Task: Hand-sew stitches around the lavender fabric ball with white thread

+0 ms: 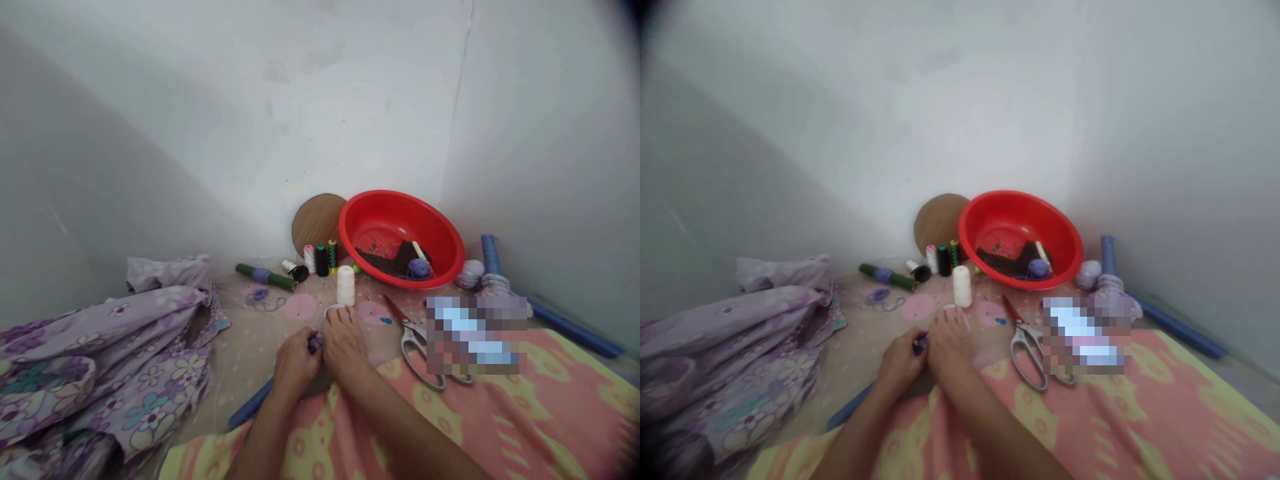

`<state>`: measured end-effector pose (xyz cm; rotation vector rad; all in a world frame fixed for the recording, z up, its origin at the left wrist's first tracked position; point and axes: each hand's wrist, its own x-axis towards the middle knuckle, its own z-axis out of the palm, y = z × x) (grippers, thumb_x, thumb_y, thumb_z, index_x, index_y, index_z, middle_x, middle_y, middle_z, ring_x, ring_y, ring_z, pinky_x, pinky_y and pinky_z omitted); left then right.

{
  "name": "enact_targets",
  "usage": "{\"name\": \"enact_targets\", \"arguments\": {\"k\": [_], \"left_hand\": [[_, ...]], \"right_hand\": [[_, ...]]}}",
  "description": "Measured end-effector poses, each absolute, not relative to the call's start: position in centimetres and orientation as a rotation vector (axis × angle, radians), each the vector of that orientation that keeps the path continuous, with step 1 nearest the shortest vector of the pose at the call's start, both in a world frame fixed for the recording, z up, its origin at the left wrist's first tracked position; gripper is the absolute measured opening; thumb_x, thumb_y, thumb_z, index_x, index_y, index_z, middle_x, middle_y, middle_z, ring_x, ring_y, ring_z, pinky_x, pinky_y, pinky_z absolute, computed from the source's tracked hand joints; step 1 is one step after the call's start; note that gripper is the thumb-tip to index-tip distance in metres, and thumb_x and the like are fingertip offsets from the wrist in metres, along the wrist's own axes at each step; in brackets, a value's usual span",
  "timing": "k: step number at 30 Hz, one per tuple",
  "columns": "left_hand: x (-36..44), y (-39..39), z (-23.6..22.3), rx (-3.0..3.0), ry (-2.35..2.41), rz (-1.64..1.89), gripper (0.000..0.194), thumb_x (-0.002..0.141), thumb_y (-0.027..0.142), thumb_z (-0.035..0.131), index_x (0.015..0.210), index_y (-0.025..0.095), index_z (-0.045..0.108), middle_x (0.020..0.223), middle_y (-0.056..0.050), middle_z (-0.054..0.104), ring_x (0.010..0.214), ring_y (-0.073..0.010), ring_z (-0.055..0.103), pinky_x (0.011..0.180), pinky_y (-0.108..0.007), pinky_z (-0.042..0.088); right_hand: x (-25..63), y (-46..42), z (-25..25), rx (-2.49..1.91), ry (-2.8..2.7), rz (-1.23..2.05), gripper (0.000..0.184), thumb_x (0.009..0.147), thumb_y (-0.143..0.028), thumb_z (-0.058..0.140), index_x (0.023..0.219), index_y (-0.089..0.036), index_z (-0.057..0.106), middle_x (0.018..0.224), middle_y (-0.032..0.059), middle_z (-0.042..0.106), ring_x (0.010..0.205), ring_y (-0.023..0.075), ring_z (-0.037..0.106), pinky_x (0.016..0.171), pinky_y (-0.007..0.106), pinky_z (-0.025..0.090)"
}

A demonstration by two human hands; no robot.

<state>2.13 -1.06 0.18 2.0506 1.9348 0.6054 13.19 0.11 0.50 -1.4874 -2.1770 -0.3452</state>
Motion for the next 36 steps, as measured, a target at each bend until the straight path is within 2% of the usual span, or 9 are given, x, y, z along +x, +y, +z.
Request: {"name": "enact_targets", "arguments": {"k": [6, 12, 19, 23, 28, 33, 36], "left_hand": [[2.2, -1.0, 0.2, 2.059, 1.925, 0.582, 0.026, 0.072, 0.032, 0.045, 0.093, 0.023, 0.057, 0.092, -0.004, 0.064, 0.084, -0.0167, 0.057, 0.064, -0.022, 0.035], [2.1, -0.8, 0.1, 2.024, 1.893, 0.612, 0.031, 0.071, 0.038, 0.047, 0.095, 0.021, 0.058, 0.091, -0.005, 0.064, 0.083, -0.0163, 0.057, 0.065, -0.021, 0.036], [2.0, -0.8, -0.1, 2.041, 1.896, 0.604, 0.027, 0.072, 0.03, 0.045, 0.094, 0.022, 0.058, 0.093, -0.005, 0.063, 0.085, -0.016, 0.056, 0.066, -0.021, 0.036], [1.8, -0.5, -0.1, 2.015, 1.896, 0.621, 0.03, 0.072, 0.032, 0.045, 0.096, 0.02, 0.058, 0.094, -0.007, 0.063, 0.086, -0.0166, 0.056, 0.069, -0.021, 0.037], [1.9, -0.6, 0.0, 2.029, 1.909, 0.602, 0.03, 0.071, 0.036, 0.045, 0.094, 0.022, 0.058, 0.092, -0.005, 0.064, 0.083, -0.0162, 0.057, 0.066, -0.021, 0.037], [2.2, -1.0, 0.1, 2.062, 1.899, 0.639, 0.027, 0.07, 0.031, 0.047, 0.092, 0.022, 0.059, 0.09, -0.004, 0.065, 0.081, -0.0161, 0.057, 0.063, -0.021, 0.035], [2.1, -1.0, -0.1, 2.073, 1.885, 0.642, 0.029, 0.071, 0.036, 0.047, 0.094, 0.023, 0.058, 0.091, -0.003, 0.064, 0.08, -0.0159, 0.057, 0.063, -0.021, 0.035]], "right_hand": [[13.2, 1.1, 0.3, -1.435, -2.117, -0.341, 0.018, 0.077, -0.015, 0.041, 0.08, -0.015, 0.059, 0.089, 0.0082, 0.052, 0.087, 0.0197, 0.04, 0.087, 0.036, 0.022], [14.4, 0.9, 0.9, -1.398, -2.227, -0.345, 0.015, 0.074, -0.017, 0.045, 0.078, -0.016, 0.059, 0.092, 0.0077, 0.051, 0.091, 0.0205, 0.038, 0.092, 0.039, 0.015], [13.6, 1.4, 0.5, -1.398, -2.183, -0.294, 0.017, 0.074, -0.016, 0.044, 0.083, -0.013, 0.058, 0.091, 0.0093, 0.051, 0.086, 0.0203, 0.038, 0.079, 0.034, 0.027], [13.6, 1.8, 0.2, -1.396, -2.132, -0.26, 0.018, 0.075, -0.015, 0.042, 0.08, -0.014, 0.059, 0.094, 0.0087, 0.051, 0.087, 0.0196, 0.038, 0.078, 0.033, 0.028], [14.3, 1.4, 0.9, -1.371, -2.246, -0.318, 0.019, 0.074, -0.017, 0.043, 0.081, -0.014, 0.06, 0.089, 0.0099, 0.052, 0.089, 0.0212, 0.038, 0.084, 0.037, 0.024], [13.8, 1.4, 1.0, -1.381, -2.261, -0.296, 0.018, 0.071, -0.016, 0.045, 0.083, -0.012, 0.059, 0.089, 0.0108, 0.052, 0.087, 0.022, 0.039, 0.079, 0.035, 0.027], [13.5, 2.1, 0.7, -1.417, -2.084, -0.19, 0.017, 0.074, -0.014, 0.042, 0.079, -0.013, 0.057, 0.088, 0.0091, 0.052, 0.084, 0.0192, 0.041, 0.076, 0.032, 0.029]]}}
